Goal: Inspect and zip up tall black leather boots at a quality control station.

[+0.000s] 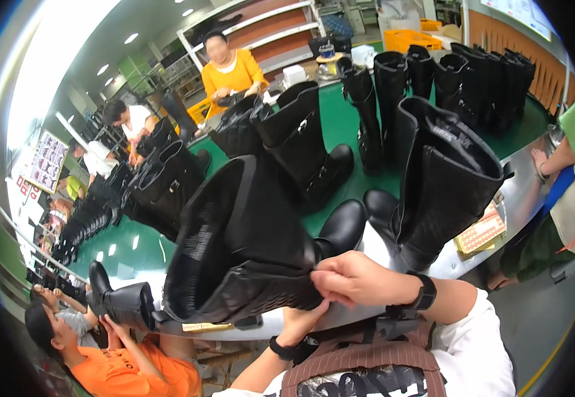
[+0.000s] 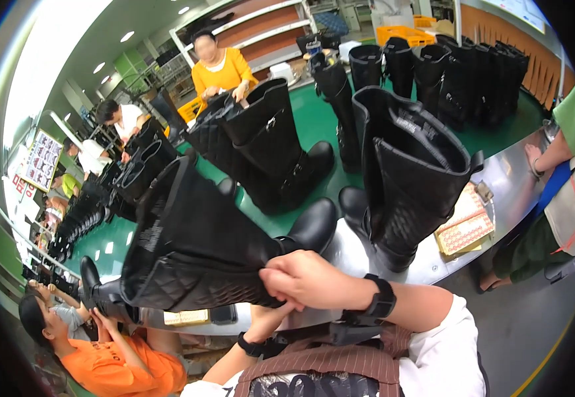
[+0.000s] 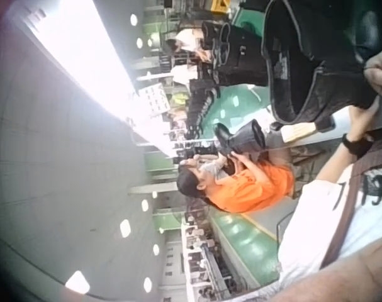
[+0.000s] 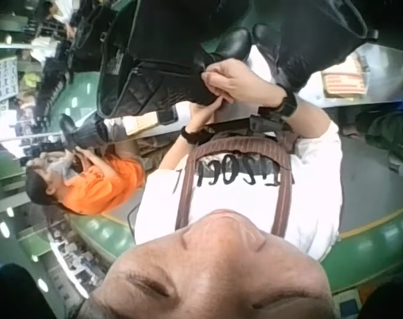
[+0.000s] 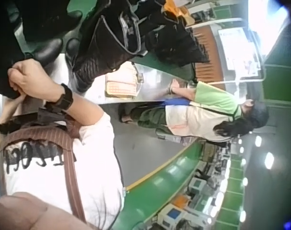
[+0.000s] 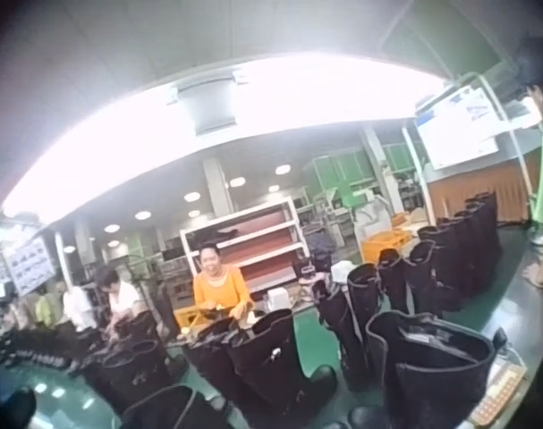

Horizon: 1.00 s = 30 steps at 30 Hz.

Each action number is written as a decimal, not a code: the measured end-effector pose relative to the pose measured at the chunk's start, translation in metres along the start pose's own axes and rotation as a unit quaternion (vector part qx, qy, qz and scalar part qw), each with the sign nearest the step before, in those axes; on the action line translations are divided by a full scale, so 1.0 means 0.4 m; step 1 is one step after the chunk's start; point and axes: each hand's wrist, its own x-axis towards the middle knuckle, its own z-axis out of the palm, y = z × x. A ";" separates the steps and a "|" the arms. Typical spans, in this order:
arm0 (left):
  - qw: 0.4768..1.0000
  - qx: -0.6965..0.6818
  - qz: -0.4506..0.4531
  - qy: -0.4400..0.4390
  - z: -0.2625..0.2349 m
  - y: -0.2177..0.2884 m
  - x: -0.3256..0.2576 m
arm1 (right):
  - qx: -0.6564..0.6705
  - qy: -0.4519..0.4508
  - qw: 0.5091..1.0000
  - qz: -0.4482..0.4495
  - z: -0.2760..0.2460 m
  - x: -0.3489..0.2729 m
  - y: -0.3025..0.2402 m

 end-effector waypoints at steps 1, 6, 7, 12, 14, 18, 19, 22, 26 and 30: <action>0.997 0.021 0.066 0.016 -0.002 0.001 0.006 | -0.009 -0.011 1.000 -0.010 -0.003 0.001 -0.032; 0.992 0.032 0.092 0.080 0.012 -0.021 0.001 | 0.015 0.010 1.000 0.025 -0.001 -0.006 -0.094; 0.990 0.013 0.099 0.102 0.012 -0.028 -0.003 | 0.027 -0.001 1.000 -0.001 0.001 -0.007 -0.095; 1.000 0.012 0.017 0.004 0.004 -0.058 0.008 | 0.092 -0.030 0.995 -0.034 0.016 -0.004 -0.092; 0.999 0.002 0.036 0.006 0.001 -0.064 0.021 | 0.075 -0.023 0.997 -0.027 0.014 0.001 -0.089; 0.994 0.007 0.098 0.053 -0.005 -0.049 0.033 | 0.050 -0.005 0.998 -0.032 -0.010 0.024 -0.065; 0.994 0.022 0.091 0.056 -0.004 -0.034 0.026 | 0.037 0.024 0.999 -0.030 -0.013 0.034 -0.053; 0.980 0.081 0.168 0.077 -0.047 0.069 0.005 | -0.009 0.059 0.997 -0.053 -0.044 0.053 -0.030; 0.724 0.192 0.554 0.363 -0.097 0.316 -0.021 | -0.037 0.042 0.997 -0.049 -0.043 0.056 -0.011; 0.707 0.491 0.404 0.308 -0.061 0.516 -0.080 | -0.011 0.050 0.995 -0.091 -0.039 0.051 0.020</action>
